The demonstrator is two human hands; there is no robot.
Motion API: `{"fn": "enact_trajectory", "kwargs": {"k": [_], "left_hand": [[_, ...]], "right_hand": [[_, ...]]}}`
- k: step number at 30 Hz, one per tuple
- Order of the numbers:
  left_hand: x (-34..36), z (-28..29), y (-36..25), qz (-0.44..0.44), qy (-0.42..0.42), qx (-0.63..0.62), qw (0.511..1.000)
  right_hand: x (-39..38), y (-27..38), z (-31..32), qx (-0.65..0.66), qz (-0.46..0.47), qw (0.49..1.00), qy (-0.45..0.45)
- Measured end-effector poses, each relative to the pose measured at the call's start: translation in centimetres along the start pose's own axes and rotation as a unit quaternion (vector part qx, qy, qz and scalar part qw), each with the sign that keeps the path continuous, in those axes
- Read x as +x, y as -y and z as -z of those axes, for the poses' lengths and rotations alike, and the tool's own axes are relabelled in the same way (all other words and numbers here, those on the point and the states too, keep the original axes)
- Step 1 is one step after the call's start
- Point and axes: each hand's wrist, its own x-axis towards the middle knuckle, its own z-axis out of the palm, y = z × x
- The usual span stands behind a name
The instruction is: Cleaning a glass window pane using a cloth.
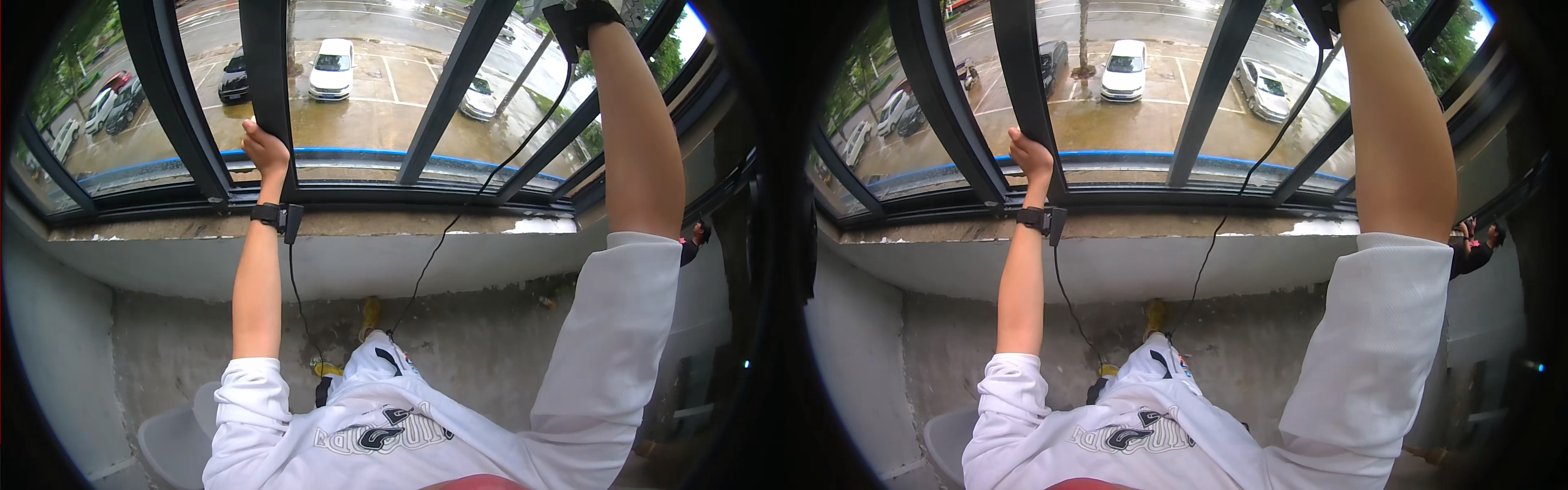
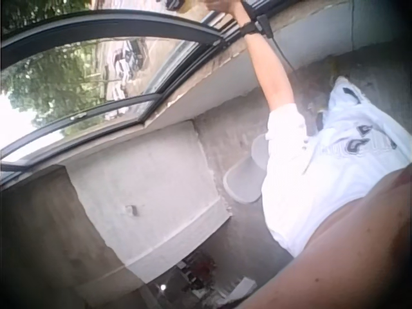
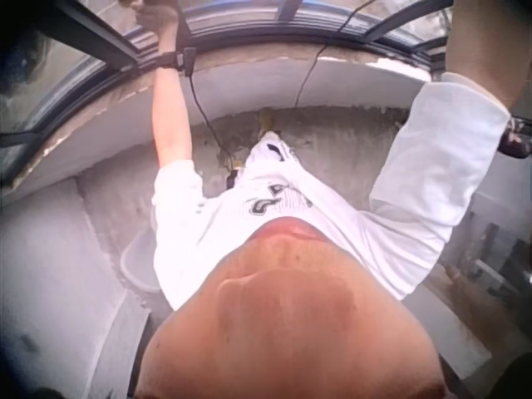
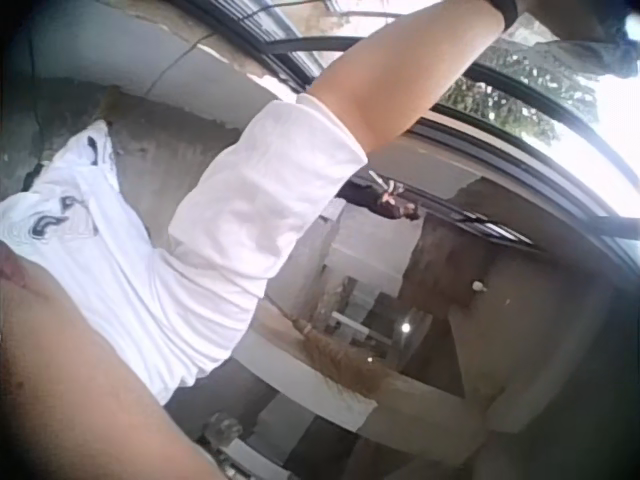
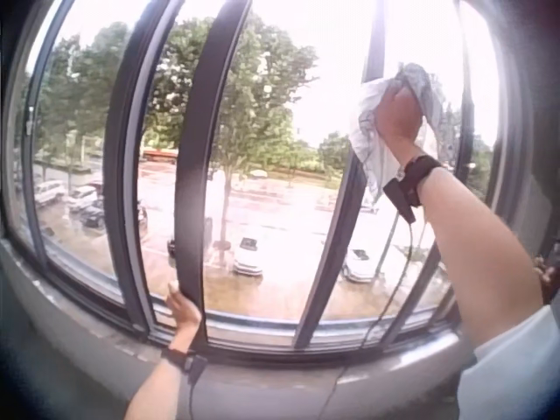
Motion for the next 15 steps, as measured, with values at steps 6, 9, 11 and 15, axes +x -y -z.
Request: {"fn": "enact_trajectory", "kwargs": {"k": [6, 9, 11, 15], "left_hand": [[0.0, -0.4, -1.2, -0.004, -0.025, 0.003, 1.0], [0.0, -0.6, -0.6, -0.003, -0.051, 0.015, 0.999], [0.1, 0.3, 0.3, -0.007, -0.073, 0.042, 0.996], [-0.1, -0.1, -1.2, 0.018, -0.068, 0.013, 0.997]], "right_hand": [[-3.4, -2.5, 2.0, -0.01, -0.007, 0.999, 0.053], [-6.1, -4.1, 2.6, -0.013, 0.026, 0.998, 0.059], [-9.4, -5.4, 2.5, 0.002, 0.033, 0.996, 0.078], [-12.7, -7.5, 4.7, 0.016, 0.006, 0.994, 0.106]]}}
